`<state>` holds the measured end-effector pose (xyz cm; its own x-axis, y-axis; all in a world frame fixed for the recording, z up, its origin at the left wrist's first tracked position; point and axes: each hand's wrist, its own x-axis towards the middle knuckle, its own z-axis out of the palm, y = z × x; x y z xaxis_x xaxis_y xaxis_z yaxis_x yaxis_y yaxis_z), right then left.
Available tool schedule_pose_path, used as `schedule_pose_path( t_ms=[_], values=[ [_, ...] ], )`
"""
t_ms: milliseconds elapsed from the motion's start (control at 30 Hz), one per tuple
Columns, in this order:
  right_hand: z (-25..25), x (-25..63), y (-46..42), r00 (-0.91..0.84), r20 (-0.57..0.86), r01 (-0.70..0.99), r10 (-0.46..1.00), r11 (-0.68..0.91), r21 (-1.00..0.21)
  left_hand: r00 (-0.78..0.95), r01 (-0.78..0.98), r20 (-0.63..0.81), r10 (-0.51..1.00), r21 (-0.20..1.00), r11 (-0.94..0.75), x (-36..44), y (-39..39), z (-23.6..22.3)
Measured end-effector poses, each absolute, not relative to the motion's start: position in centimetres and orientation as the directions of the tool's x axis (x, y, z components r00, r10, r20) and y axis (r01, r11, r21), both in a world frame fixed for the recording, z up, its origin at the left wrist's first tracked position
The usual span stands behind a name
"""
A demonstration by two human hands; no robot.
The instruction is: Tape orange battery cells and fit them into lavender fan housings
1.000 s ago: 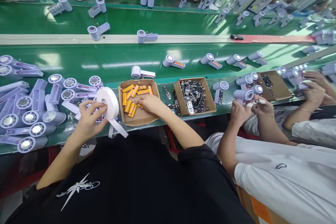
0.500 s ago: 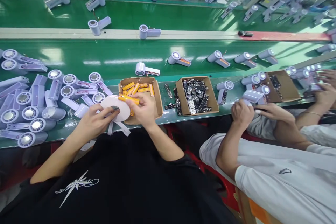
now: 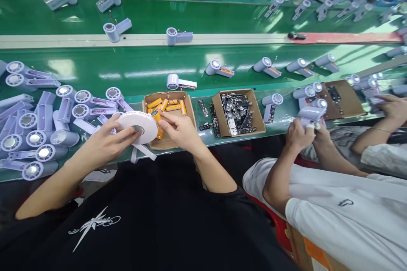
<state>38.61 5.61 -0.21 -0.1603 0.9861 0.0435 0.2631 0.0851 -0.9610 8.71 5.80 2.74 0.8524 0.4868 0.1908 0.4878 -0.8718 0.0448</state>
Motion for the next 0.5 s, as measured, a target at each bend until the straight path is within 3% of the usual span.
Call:
schedule_pose_path(
  t_ms=[133,200,300,367,500],
  values=[
    [-1.1,38.1,4.9,-0.246,-0.068,0.006,0.967,-0.068,-0.998,0.841,0.516,0.157,0.517,0.055,-0.855,9.4,4.2,3.1],
    [-1.5,38.2,4.6,-0.146,-0.078,-0.122,0.986,-0.096,-0.988,0.834,0.514,0.189,0.519,0.077,-0.854,10.4,2.8,2.2],
    [-1.7,40.2,5.7,0.214,0.035,-0.294,0.976,0.099,-0.951,0.863,0.423,0.236,0.446,0.143,-0.895,12.8,1.3,0.0],
    [-1.4,42.3,7.2,0.428,0.142,-0.284,0.893,0.282,-0.917,0.88,0.387,0.212,0.426,0.205,-0.899,14.4,2.1,-1.1],
    [-1.2,44.7,8.4,0.456,0.161,-0.308,0.875,0.325,-0.894,0.891,0.371,0.123,0.438,0.359,-0.856,14.0,8.0,-1.0]
  ],
)
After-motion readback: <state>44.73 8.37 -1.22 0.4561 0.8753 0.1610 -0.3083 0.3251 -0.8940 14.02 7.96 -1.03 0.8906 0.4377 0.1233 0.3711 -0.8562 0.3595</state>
